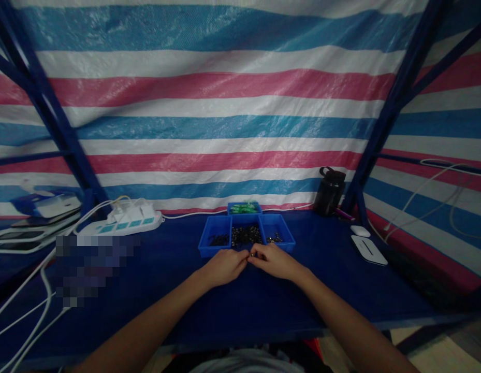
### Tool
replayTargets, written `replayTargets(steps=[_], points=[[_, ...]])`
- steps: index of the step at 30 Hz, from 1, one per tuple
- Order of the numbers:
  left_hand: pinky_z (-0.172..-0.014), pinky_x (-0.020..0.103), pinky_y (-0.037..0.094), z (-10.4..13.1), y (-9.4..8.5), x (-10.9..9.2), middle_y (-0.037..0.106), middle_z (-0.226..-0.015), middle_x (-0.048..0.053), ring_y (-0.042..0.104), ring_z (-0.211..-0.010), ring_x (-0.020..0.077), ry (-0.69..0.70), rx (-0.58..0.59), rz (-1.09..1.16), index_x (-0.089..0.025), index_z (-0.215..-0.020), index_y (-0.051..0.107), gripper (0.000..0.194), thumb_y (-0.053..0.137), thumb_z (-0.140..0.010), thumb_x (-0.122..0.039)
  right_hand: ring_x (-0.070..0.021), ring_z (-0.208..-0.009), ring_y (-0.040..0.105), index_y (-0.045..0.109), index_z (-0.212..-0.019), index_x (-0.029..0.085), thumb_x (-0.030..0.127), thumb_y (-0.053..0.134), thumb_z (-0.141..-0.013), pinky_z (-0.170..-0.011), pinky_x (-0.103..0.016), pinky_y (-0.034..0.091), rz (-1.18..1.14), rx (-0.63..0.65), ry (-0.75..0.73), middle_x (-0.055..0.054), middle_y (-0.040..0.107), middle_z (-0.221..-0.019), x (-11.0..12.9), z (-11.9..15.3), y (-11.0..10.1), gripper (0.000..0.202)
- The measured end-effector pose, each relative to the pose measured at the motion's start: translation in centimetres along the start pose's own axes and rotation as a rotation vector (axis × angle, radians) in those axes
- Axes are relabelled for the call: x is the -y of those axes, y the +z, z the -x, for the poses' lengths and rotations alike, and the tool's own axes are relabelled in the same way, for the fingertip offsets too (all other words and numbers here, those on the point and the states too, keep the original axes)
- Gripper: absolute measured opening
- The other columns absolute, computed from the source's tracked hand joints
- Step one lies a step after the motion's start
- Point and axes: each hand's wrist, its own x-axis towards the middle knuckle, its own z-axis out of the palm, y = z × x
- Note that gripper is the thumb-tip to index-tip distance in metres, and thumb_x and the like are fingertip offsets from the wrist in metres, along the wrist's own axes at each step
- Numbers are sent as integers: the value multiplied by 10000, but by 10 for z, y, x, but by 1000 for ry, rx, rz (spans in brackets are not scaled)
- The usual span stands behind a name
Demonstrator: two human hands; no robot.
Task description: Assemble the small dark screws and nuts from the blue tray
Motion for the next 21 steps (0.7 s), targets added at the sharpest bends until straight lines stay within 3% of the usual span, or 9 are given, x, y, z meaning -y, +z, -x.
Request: replayTargets(steps=[5, 13, 21], points=[[-619, 246, 417, 0, -1, 1, 644, -753, 34, 631, -705, 188, -24, -16, 10, -194, -928, 553, 249, 330, -960, -301, -118, -589, 555, 604, -925, 183, 245, 508, -862, -553, -210, 318, 83, 7, -5, 12, 620, -653, -4, 0, 1, 130], [-608, 223, 401, 1, -3, -4, 643, -762, 31, 618, -693, 169, -27, -25, 41, -189, -915, 567, 238, 381, -944, -335, -118, -580, 543, 622, -810, 159, 311, 538, -857, -527, -213, 291, 132, 82, -4, -15, 633, -669, -7, 0, 7, 181], [-553, 201, 357, 2, -8, -7, 642, -734, 2, 605, -647, 141, 34, -27, 101, -198, -926, 575, 157, 448, -918, -289, -121, -573, 534, 617, -795, 152, 249, 597, -795, -517, -213, 282, 136, 85, -19, -8, 632, -661, -9, -1, 11, 99]])
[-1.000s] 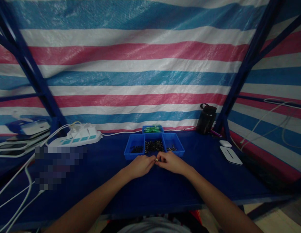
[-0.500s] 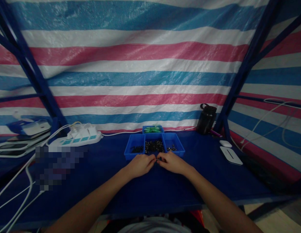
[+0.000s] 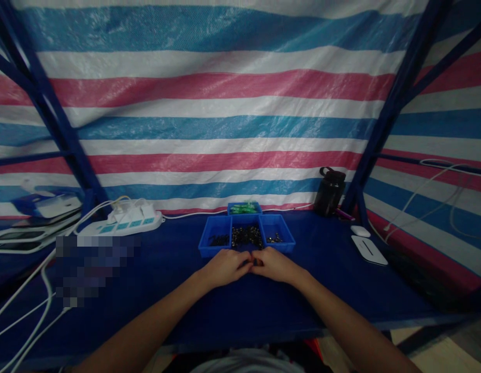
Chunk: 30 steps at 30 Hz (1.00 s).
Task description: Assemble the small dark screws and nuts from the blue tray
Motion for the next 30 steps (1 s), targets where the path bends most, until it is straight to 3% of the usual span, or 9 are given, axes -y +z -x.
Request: replayTargets(steps=[8, 18, 24, 30], points=[[-571, 198, 368, -1, -2, -1, 648, -739, -2, 611, -658, 141, 15, -4, 30, -207, -965, 588, 158, 454, -915, -275, -117, -575, 532, 598, -784, 152, 234, 607, -782, -522, -209, 286, -8, 8, 25, 0, 621, -658, 3, 0, -4, 83], [-568, 214, 381, -2, 2, 2, 647, -726, 23, 612, -654, 162, -91, 12, -57, -197, -891, 595, 189, 428, -906, -284, -118, -575, 536, 596, -827, 173, 310, 602, -818, -535, -204, 312, -69, -48, 62, 20, 593, -627, 3, 1, -11, 138], [-560, 219, 377, -2, 5, 4, 645, -723, 33, 609, -646, 169, -108, 33, -55, -188, -861, 595, 184, 441, -891, -284, -106, -541, 530, 572, -871, 175, 303, 603, -820, -519, -196, 333, -204, -40, 56, 40, 581, -606, 2, 0, -11, 142], [-560, 213, 377, -2, 6, 5, 652, -725, 24, 606, -633, 162, -109, 38, -26, -189, -871, 602, 152, 468, -869, -259, -106, -550, 529, 564, -905, 177, 354, 566, -845, -513, -198, 319, -184, -42, 56, 39, 579, -612, 6, 1, -11, 187]])
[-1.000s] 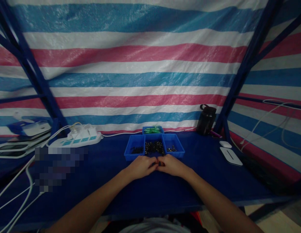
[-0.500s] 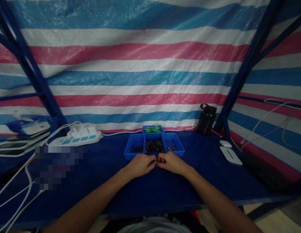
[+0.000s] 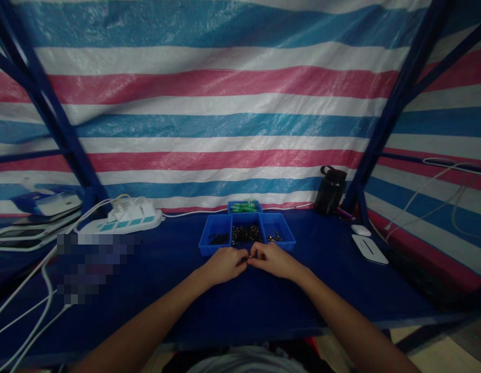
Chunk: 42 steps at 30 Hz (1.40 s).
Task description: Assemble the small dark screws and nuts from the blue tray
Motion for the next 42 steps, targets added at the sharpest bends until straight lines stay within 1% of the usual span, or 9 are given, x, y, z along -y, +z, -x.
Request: replayTargets(steps=[3, 8, 17, 21, 25, 30, 35, 38, 42], points=[[-547, 211, 367, 0, -1, 0, 652, -714, 16, 606, -627, 158, 11, -3, 9, -188, -856, 602, 147, 472, -868, -255, -108, -580, 539, 567, -907, 178, 331, 553, -853, -535, -201, 329, 21, -7, -3, 31, 594, -643, 2, 0, 0, 162], [-546, 209, 365, 0, -3, -2, 650, -714, 23, 607, -629, 156, 1, -2, -2, -184, -834, 606, 179, 462, -881, -279, -109, -586, 550, 564, -907, 185, 226, 544, -830, -542, -199, 342, 14, -7, -18, 38, 590, -640, 3, 1, -1, 90], [-577, 207, 389, -1, -1, -3, 651, -726, 27, 617, -656, 153, 11, -14, 9, -183, -857, 615, 216, 423, -906, -269, -106, -618, 545, 551, -837, 179, 93, 496, -770, -579, -190, 384, -81, -16, -54, 27, 592, -693, 5, 0, 1, 121], [-594, 219, 401, 0, 0, -4, 660, -768, 37, 624, -695, 169, 12, 2, -16, -184, -872, 613, 198, 440, -898, -275, -115, -654, 533, 557, -826, 171, 115, 537, -768, -601, -203, 372, 9, -22, -63, 16, 577, -725, 2, 0, 3, 83], [-559, 219, 376, 3, -5, -9, 650, -758, 14, 609, -661, 160, 52, 40, 12, -199, -874, 608, 181, 505, -863, -348, -129, -720, 525, 573, -815, 164, 170, 579, -782, -643, -220, 364, 112, -17, -95, -11, 572, -789, -2, 1, 4, 34], [-588, 227, 377, 5, -10, -12, 639, -797, 11, 608, -707, 171, 91, 55, 20, -199, -886, 602, 280, 583, -799, -465, -124, -664, 509, 579, -798, 157, 203, 580, -806, -593, -222, 341, 146, 40, -78, -7, 570, -733, -7, 0, 5, 47], [-579, 223, 364, 3, -6, -9, 640, -804, 7, 604, -706, 162, 105, 57, 5, -203, -876, 590, 207, 534, -855, -401, -122, -637, 532, 586, -856, 162, 178, 594, -804, -571, -208, 346, 66, 82, -6, 8, 584, -697, -11, -1, 4, 55], [-570, 223, 357, 3, -4, -8, 647, -817, 8, 603, -700, 162, 111, 42, -10, -203, -875, 586, 175, 521, -868, -366, -123, -659, 522, 575, -832, 164, 173, 601, -798, -592, -211, 350, 76, 57, -43, 6, 572, -716, -9, -1, 4, 44], [-570, 223, 360, 3, -4, -8, 649, -805, 11, 607, -698, 166, 107, 44, -11, -202, -879, 583, 176, 522, -865, -366, -131, -713, 510, 564, -795, 163, 222, 598, -803, -632, -223, 353, 140, 36, -105, -10, 552, -780, -2, 2, 3, 68]])
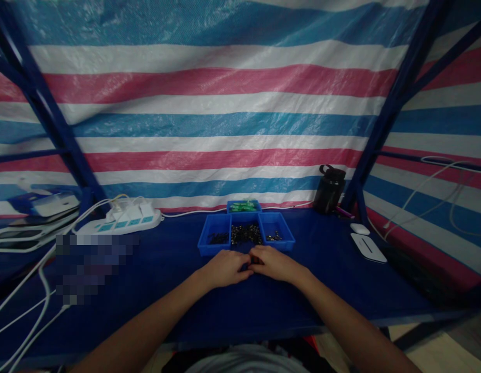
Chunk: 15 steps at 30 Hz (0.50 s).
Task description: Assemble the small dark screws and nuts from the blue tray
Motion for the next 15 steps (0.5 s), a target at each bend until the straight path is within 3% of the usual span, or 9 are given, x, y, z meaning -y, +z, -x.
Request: replayTargets(steps=[4, 9, 15], points=[[-568, 222, 360, 0, -1, 0, 649, -787, 8, 610, -692, 170, 6, 6, 12, -206, -878, 582, 193, 540, -854, -392, -139, -733, 514, 584, -869, 165, 241, 597, -786, -663, -234, 375, 9, 61, -1, -22, 546, -835, 2, 4, -6, 113], [-562, 223, 356, 1, -1, 0, 649, -772, 10, 612, -689, 167, -10, 2, -6, -209, -896, 591, 195, 531, -863, -392, -148, -763, 529, 598, -952, 177, 171, 641, -674, -684, -241, 400, -21, 162, -13, -20, 565, -883, -5, 8, -14, 282], [-551, 221, 356, 1, 0, 2, 648, -750, 3, 611, -669, 164, -4, 2, -25, -215, -911, 598, 204, 505, -879, -394, -110, -679, 551, 587, -1056, 186, 74, 558, -674, -591, -194, 410, -186, 260, 72, 0, 603, -862, -18, 8, -12, 398]])
